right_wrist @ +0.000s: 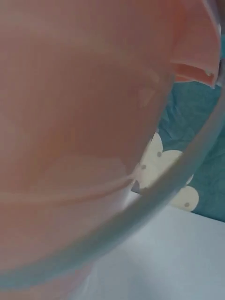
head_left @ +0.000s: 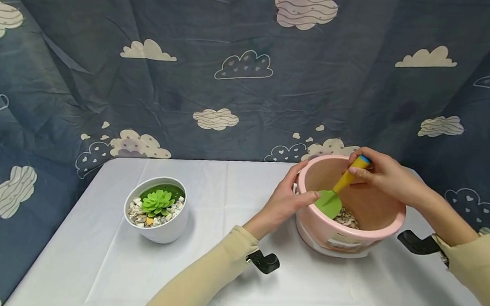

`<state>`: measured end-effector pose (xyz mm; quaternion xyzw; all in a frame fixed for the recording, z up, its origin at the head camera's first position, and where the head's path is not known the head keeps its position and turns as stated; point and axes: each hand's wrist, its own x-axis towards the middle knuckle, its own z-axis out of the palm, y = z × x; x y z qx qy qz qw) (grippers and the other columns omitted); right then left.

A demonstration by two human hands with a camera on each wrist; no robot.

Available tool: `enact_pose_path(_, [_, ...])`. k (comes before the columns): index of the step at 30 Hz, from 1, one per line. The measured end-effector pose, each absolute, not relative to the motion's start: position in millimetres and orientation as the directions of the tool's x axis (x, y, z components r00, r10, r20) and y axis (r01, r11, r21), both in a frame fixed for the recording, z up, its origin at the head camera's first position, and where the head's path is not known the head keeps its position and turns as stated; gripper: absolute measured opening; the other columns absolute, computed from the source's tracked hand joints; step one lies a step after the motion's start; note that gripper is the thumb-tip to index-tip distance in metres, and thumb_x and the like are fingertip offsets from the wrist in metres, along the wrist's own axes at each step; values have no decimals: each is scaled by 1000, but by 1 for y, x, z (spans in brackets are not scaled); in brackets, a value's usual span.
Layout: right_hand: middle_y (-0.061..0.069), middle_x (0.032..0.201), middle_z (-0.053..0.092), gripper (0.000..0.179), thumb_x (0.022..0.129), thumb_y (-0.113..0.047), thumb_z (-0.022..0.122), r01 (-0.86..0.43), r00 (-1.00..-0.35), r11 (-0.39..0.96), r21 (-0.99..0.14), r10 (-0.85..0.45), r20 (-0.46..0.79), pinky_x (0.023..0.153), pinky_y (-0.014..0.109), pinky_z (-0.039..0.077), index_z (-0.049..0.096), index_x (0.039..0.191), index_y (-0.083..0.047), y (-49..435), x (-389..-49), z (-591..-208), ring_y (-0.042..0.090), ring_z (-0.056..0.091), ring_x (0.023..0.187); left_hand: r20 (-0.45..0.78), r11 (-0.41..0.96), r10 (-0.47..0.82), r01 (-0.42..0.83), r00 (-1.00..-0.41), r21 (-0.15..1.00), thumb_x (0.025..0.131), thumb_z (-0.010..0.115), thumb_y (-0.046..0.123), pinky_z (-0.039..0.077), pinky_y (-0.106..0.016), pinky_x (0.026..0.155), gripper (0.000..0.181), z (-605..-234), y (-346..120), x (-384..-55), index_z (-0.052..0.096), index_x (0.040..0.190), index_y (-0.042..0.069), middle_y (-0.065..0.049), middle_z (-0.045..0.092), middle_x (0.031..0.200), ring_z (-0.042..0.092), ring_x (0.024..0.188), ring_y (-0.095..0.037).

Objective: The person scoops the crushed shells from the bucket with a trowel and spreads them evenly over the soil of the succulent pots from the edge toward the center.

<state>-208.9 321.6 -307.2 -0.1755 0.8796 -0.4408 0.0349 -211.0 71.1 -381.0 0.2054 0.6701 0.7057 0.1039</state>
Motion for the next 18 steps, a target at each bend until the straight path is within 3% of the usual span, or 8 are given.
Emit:
enact_pose_path(5, [20, 113, 59, 24, 97, 0, 58, -266, -956, 597, -757, -263, 129, 70, 34, 57, 52, 119, 0, 323, -206, -304, 17, 68, 89, 138, -84, 431, 113, -892, 990, 80, 72, 23, 45, -24, 94, 77, -379, 69, -210, 39, 149, 37, 3, 49, 139, 49, 124, -18])
enact_pose_path(9, [16, 116, 59, 26, 95, 5, 57, -284, -956, 632, -721, -240, 167, 70, 27, 56, 53, 120, -2, 327, -208, -300, 16, 67, 89, 127, -90, 439, 98, -889, 991, 81, 72, 23, 45, -23, 93, 78, -377, 68, -210, 38, 149, 37, 7, 47, 140, 49, 124, -14])
enact_pose_path(18, [23, 110, 62, 19, 97, 4, 54, -334, -902, 607, -721, -428, 57, 69, 38, 57, 47, 115, 0, 335, -216, -287, 19, 67, 94, 131, -108, 431, 93, -893, 990, 80, 72, 19, 45, -23, 93, 80, -376, 69, -211, 38, 151, 30, 7, 48, 137, 50, 124, -18])
